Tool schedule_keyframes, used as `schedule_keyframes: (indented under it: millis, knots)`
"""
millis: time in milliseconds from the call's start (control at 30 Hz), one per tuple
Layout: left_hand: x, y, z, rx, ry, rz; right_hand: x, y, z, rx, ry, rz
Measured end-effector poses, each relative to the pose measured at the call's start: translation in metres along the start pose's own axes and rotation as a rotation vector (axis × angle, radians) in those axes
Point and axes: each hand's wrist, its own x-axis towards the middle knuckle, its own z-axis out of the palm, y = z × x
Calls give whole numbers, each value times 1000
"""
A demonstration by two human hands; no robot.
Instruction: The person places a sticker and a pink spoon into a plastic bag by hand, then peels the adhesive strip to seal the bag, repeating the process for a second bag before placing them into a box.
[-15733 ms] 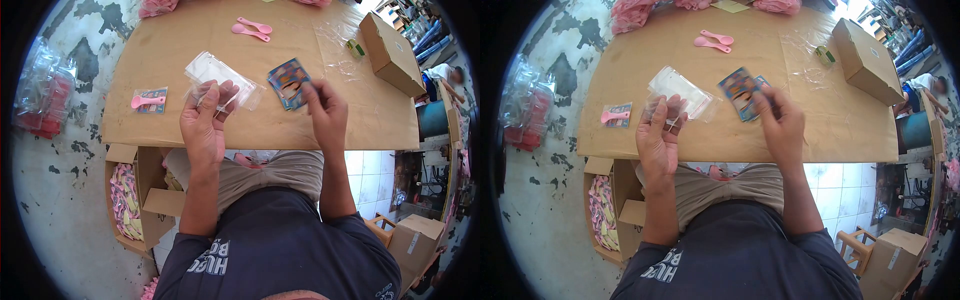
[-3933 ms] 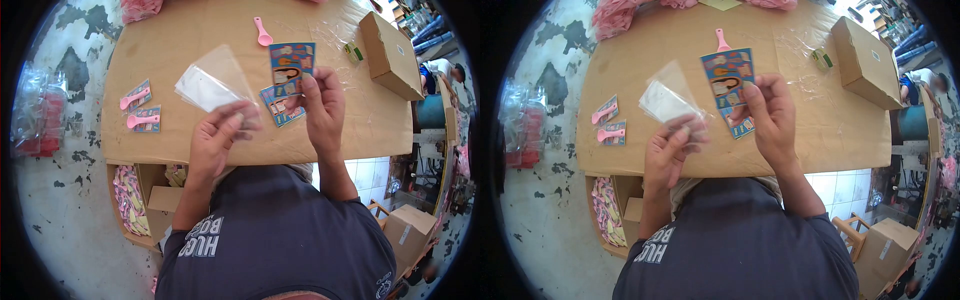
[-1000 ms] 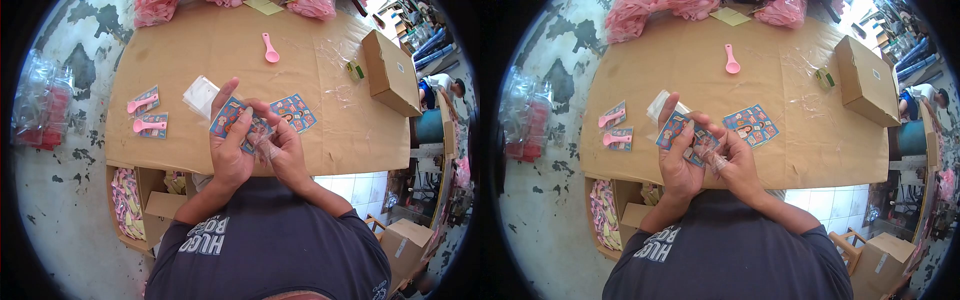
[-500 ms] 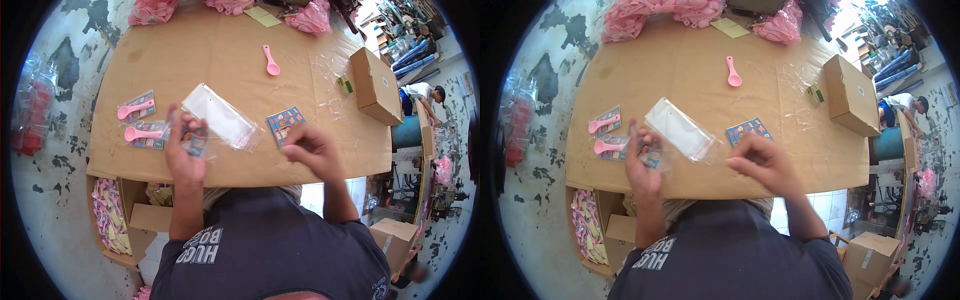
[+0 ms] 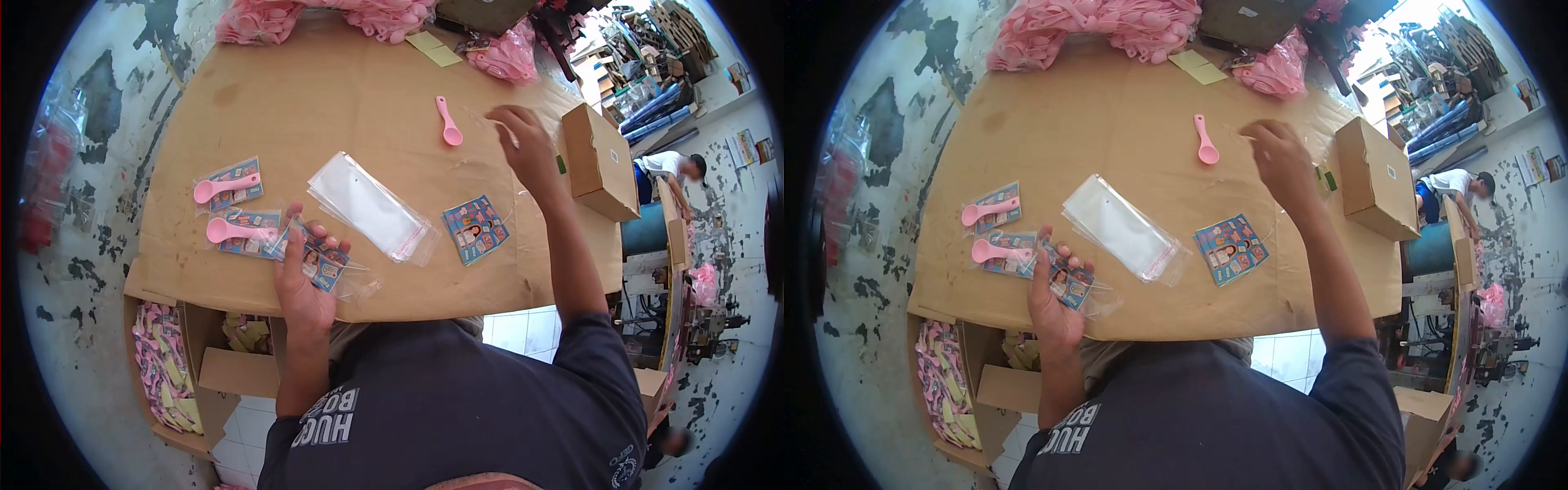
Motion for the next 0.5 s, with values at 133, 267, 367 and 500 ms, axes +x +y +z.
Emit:
schedule_keyframes:
  millis: [133,267,367,500]
  knots:
    - [5,0,4,44,-30,-26,35,13,43,96,-60,-203]
    - [10,-1,3,39,-36,-25,60,30,68,7,-198,-404]
    - [9,-1,1,103,-63,-22,64,38,69,69,-285,-398]
    - [10,-3,4,104,-48,4,48,18,54,91,-301,-280]
